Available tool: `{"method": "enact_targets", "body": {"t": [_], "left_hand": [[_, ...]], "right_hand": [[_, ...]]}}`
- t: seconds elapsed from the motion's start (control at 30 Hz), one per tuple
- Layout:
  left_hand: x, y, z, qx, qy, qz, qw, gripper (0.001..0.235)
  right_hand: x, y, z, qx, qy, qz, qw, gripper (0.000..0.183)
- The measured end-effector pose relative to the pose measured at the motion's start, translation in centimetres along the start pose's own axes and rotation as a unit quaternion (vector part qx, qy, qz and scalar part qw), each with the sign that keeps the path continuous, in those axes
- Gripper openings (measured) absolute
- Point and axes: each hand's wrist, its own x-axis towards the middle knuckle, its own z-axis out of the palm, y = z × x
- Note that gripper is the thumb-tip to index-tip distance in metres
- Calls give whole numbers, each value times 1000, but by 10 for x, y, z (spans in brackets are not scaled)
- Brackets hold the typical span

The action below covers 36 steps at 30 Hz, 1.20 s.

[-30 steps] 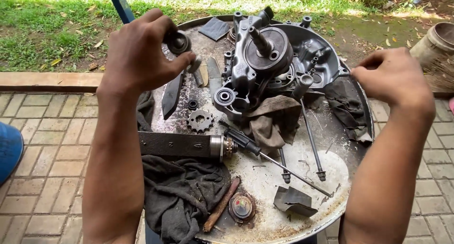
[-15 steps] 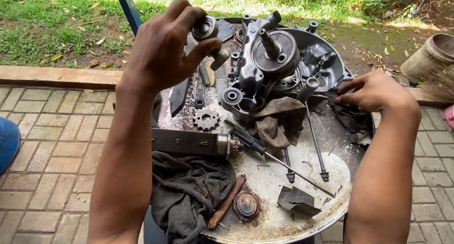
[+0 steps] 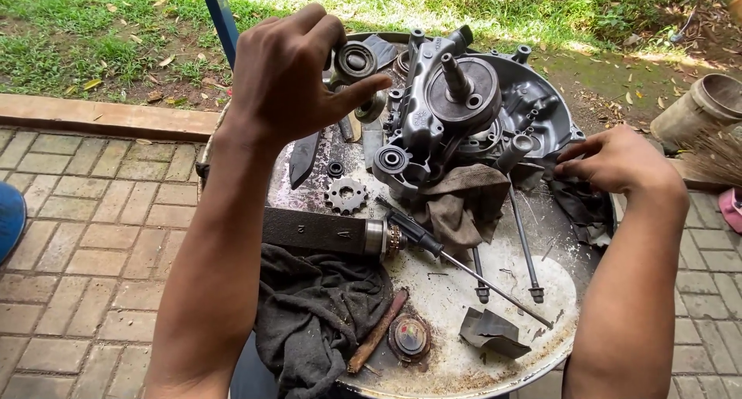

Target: The person cleans a cylindrical metal part using a wire brush and a rag. They then use a screwdriver to remove a bearing from a larger engine casing and wipe the components with a cloth.

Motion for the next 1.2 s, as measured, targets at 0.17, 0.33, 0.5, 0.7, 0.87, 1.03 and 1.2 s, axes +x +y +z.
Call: {"method": "enact_targets", "body": {"t": [0.17, 0.33, 0.5, 0.7, 0.87, 1.03, 1.2], "left_hand": [[0, 2, 1, 27, 3, -6, 1000, 71], [1, 7, 1, 21, 0, -5, 1000, 72], [2, 11, 4, -4, -9, -6, 1000, 74], [7, 26, 5, -75, -33, 17, 996, 66], [14, 40, -1, -148, -93, 32, 984, 61], [13, 42, 8, -162, -154, 35, 974, 61], [16, 43, 5, -161, -158, 25, 974, 64]], "right_hand": [[-15, -12, -1, 7, 65, 2, 998, 33], [-33, -26, -1, -78, 159, -11, 984, 53], [-67, -46, -7, -16, 72, 6, 997, 55], [-77, -39, 3, -73, 253, -244, 933, 50], [-106, -60, 16, 29, 28, -548, 836, 8], [-133, -74, 40, -27, -163, -613, 773, 10], [-154, -85, 66, -177, -230, -613, 735, 16]]}}
